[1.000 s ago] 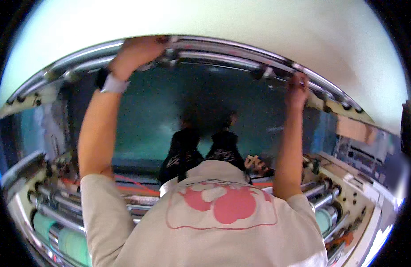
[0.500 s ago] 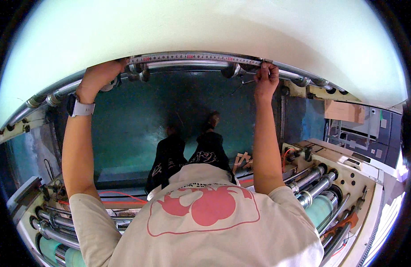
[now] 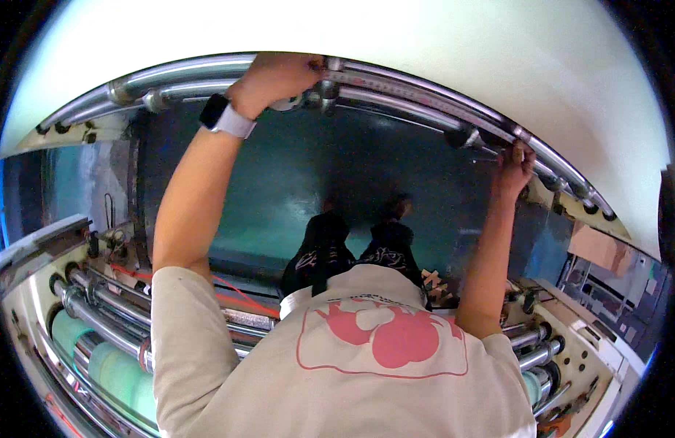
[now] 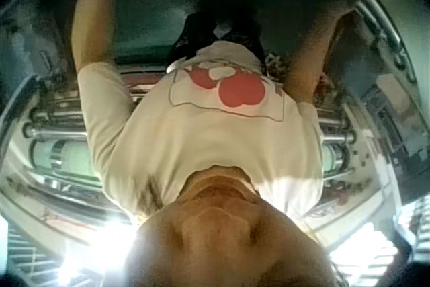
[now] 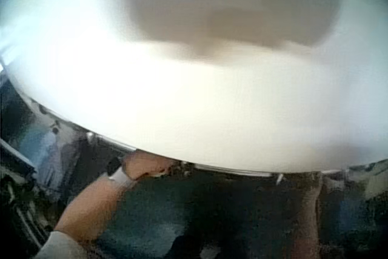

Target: The person measures the length of several large, curved metal pipes using a tape measure and a pen. They mark specific points on the pipes and adjust the tape measure to ensure accurate readings. The person also uses a small green tool to assist with the measurements.

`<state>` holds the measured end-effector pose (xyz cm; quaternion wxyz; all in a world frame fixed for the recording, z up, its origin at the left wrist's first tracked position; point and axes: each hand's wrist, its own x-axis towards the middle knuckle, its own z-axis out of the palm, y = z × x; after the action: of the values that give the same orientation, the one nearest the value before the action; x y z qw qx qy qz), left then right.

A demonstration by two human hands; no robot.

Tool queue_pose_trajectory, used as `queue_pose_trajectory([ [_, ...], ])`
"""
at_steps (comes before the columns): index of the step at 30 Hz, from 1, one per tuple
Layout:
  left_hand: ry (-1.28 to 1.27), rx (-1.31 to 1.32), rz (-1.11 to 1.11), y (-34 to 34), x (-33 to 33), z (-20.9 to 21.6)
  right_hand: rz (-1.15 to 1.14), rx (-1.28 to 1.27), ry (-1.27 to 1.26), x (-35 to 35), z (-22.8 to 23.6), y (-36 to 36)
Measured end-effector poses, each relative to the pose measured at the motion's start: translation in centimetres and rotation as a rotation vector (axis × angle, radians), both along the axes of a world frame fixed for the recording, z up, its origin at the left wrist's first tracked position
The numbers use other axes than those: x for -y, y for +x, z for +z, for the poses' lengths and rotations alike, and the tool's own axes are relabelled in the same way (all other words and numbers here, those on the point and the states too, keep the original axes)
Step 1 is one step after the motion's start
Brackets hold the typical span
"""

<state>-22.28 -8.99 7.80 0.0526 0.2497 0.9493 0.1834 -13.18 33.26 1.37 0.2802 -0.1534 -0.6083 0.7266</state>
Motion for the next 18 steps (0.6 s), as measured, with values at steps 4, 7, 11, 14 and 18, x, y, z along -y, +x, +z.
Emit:
queue_pose_trajectory([
  [4,0.079,-0.225,0.037,0.5,-0.8,0.1,0.061,0.01,-0.019,-0.2,0.3,0.3],
  [7,0.099,-0.26,0.039,0.0,-0.5,-0.9,0.005,0.041,-0.034,0.5,0.8,0.2],
  [11,0.083,-0.129,0.061,0.1,-0.8,-0.2,0.057,0.021,-0.01,-0.1,0.5,0.3],
  [14,0.031,-0.104,0.059,0.1,-0.8,0.2,-0.027,0.09,-0.002,0.4,0.8,0.3],
  [18,0.093,-0.338,0.027,-0.2,-0.5,-1.3,0.034,0.058,0.012,-0.1,0.6,0.3],
])
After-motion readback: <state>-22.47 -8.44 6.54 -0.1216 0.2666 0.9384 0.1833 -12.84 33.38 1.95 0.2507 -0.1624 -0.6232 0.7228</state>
